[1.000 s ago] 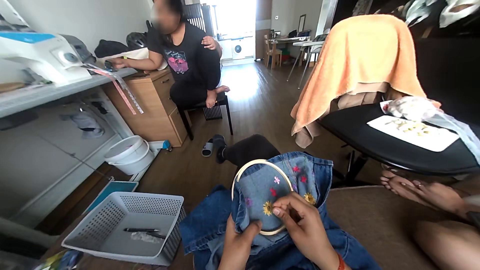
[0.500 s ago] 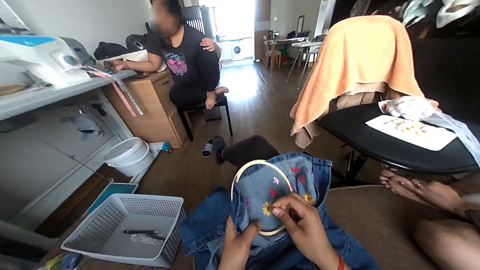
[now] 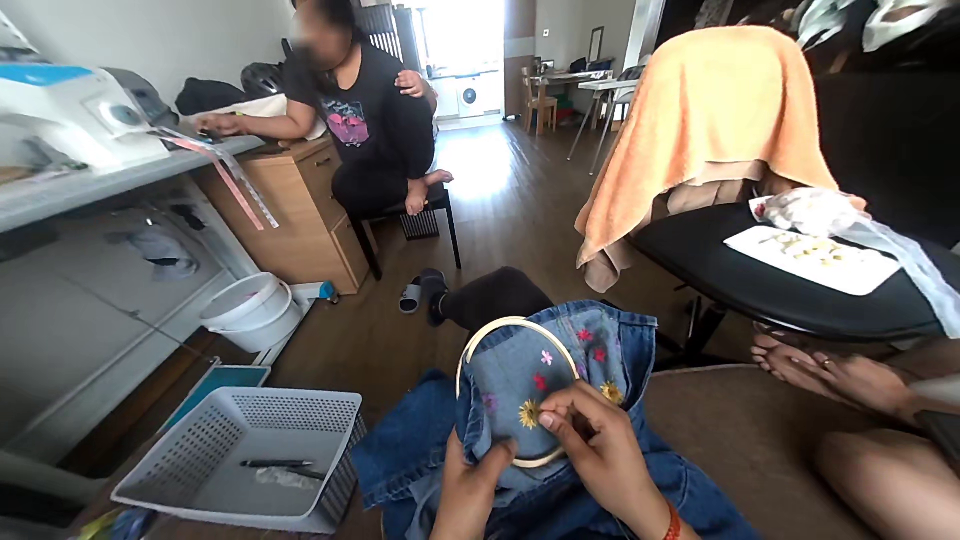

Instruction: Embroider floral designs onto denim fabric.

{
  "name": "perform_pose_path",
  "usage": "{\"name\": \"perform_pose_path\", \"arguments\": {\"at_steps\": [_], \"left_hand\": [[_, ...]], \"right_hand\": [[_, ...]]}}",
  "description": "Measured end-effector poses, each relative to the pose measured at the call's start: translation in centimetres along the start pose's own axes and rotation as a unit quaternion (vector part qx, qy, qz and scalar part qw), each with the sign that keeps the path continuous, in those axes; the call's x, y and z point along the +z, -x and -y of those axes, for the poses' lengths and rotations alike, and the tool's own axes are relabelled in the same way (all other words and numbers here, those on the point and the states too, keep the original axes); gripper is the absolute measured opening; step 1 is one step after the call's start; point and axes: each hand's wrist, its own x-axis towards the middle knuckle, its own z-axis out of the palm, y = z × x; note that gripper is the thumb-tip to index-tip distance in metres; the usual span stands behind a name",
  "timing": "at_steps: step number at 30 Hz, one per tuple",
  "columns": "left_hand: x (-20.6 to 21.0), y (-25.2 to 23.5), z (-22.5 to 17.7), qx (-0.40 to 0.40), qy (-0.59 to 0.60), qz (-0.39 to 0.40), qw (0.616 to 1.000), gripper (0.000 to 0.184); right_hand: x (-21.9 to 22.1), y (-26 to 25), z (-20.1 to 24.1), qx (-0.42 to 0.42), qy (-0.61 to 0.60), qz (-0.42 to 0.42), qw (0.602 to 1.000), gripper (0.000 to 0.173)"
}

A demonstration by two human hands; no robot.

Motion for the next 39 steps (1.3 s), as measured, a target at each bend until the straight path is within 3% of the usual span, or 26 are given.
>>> {"name": "perform_pose_path", "arguments": {"at_steps": [39], "left_hand": [[-0.05,0.16,-0.22,-0.006,-0.001,0.001,1.0,0.057]], "right_hand": [[0.08,-0.07,0.1,0.003,0.002,-0.001,1.0,0.013]]}}
